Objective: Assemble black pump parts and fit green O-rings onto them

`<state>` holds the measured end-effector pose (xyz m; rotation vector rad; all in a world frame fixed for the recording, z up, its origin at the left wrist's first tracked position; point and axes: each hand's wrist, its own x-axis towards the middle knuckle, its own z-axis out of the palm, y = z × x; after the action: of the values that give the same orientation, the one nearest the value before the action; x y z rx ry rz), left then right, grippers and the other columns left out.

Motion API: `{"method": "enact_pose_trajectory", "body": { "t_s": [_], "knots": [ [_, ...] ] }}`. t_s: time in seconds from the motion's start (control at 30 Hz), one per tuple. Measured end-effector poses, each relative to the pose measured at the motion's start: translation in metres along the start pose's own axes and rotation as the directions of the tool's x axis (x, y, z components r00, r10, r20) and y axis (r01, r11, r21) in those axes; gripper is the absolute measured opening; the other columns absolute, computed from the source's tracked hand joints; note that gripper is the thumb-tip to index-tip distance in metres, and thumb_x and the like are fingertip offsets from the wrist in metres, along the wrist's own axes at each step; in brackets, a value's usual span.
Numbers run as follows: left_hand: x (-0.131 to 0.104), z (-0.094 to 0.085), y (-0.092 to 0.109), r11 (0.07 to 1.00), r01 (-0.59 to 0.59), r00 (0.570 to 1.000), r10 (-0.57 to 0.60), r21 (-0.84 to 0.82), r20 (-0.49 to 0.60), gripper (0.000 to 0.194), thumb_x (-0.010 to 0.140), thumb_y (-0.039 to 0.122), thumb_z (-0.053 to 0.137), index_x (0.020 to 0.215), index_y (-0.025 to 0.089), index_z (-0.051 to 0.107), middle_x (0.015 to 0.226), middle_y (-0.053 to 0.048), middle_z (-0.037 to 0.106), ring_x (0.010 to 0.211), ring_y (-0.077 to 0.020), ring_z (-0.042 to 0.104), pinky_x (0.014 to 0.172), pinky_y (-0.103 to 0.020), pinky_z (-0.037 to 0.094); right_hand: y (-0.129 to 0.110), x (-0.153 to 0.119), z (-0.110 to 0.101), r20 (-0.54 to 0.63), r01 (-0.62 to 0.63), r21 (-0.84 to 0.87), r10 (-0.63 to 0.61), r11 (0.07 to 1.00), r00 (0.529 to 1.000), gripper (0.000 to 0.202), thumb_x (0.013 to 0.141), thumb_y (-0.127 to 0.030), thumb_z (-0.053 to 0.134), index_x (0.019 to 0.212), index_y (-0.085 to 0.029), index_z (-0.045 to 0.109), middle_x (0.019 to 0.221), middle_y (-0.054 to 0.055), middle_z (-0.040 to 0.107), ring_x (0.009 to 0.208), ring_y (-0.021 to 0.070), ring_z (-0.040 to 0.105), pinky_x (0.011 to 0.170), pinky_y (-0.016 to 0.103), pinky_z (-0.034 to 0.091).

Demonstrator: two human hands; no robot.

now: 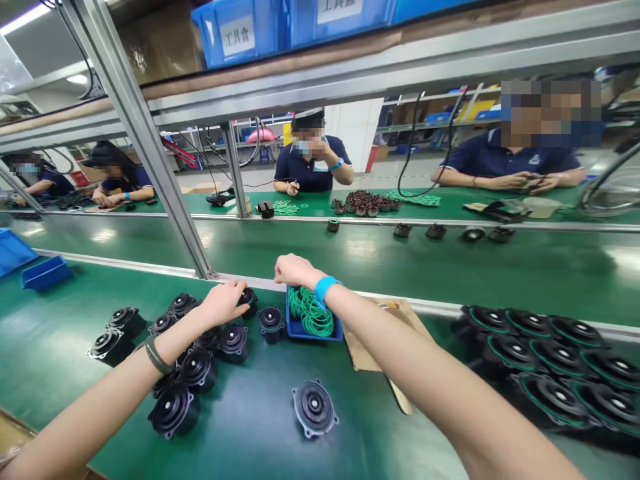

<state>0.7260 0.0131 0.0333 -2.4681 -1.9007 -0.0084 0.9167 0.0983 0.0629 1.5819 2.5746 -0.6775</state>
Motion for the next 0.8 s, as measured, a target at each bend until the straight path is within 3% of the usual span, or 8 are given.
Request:
{"method": "enact_pose_trajectory", "body": {
  "t_s": [0.07, 0.2, 0.4, 0.67, 0.8],
  "knots": [
    [0.001, -0.002, 0.007, 0.999, 0.020, 1.000, -0.020, 0.028, 0.001, 0.042, 0.084, 0.035, 0.064, 0.115, 0.007, 0.058, 0.109, -0.022, 0.065, 0.099, -0.0363, 0.067, 0.080, -0.043, 0.055, 0.016, -0.021, -0.002, -0.033, -0.059, -0.121, 0.056, 0.991, 0.998, 0.022, 0.087, -0.036, 0.066, 0.093, -0.014, 0.066, 0.100, 0.005, 0.068, 0.095, 0.0187, 0.065, 0.087, 0.040, 0.053],
    [0.001, -0.008, 0.013, 0.998, 0.044, 0.999, -0.045, 0.052, 0.011, 0.051, 0.082, 0.047, 0.068, 0.113, 0.007, 0.058, 0.106, -0.022, 0.066, 0.099, -0.0374, 0.067, 0.078, -0.043, 0.055, 0.035, -0.052, 0.016, -0.110, -0.115, -0.243, 0.090, 0.963, 0.990, 0.028, 0.086, -0.039, 0.067, 0.099, -0.014, 0.065, 0.100, 0.006, 0.067, 0.094, 0.0192, 0.064, 0.086, 0.041, 0.052],
    [-0.014, -0.022, 0.015, 0.999, 0.033, 0.999, -0.033, 0.022, -0.013, 0.041, 0.084, 0.038, 0.067, 0.115, 0.014, 0.059, 0.109, -0.016, 0.067, 0.102, -0.0327, 0.067, 0.081, -0.038, 0.054, 0.040, -0.059, 0.031, -0.225, -0.098, -0.252, 0.040, 0.963, 0.974, 0.027, 0.093, -0.040, 0.057, 0.102, -0.015, 0.063, 0.096, 0.004, 0.067, 0.089, 0.0170, 0.064, 0.082, 0.038, 0.053],
    [-0.045, -0.027, -0.007, 0.996, 0.022, 0.996, -0.030, -0.090, -0.080, 0.038, 0.085, 0.031, 0.066, 0.119, 0.015, 0.060, 0.117, -0.015, 0.067, 0.107, -0.0316, 0.065, 0.090, -0.040, 0.051, 0.032, -0.061, 0.020, -0.333, -0.173, -0.168, 0.109, 0.971, 0.937, 0.026, 0.092, -0.038, 0.058, 0.102, -0.015, 0.065, 0.096, 0.004, 0.068, 0.087, 0.0165, 0.065, 0.082, 0.037, 0.053],
    [-0.060, -0.025, -0.019, 0.985, 0.022, 0.994, -0.039, -0.171, -0.102, 0.036, 0.084, 0.028, 0.066, 0.117, 0.014, 0.063, 0.115, -0.016, 0.068, 0.107, -0.0321, 0.065, 0.092, -0.042, 0.050, 0.028, -0.072, 0.004, -0.421, -0.216, -0.146, 0.136, 0.965, 0.897, 0.018, 0.088, -0.022, 0.058, 0.097, -0.012, 0.069, 0.093, 0.011, 0.070, 0.091, 0.0227, 0.067, 0.080, 0.037, 0.050]
  ]
}}
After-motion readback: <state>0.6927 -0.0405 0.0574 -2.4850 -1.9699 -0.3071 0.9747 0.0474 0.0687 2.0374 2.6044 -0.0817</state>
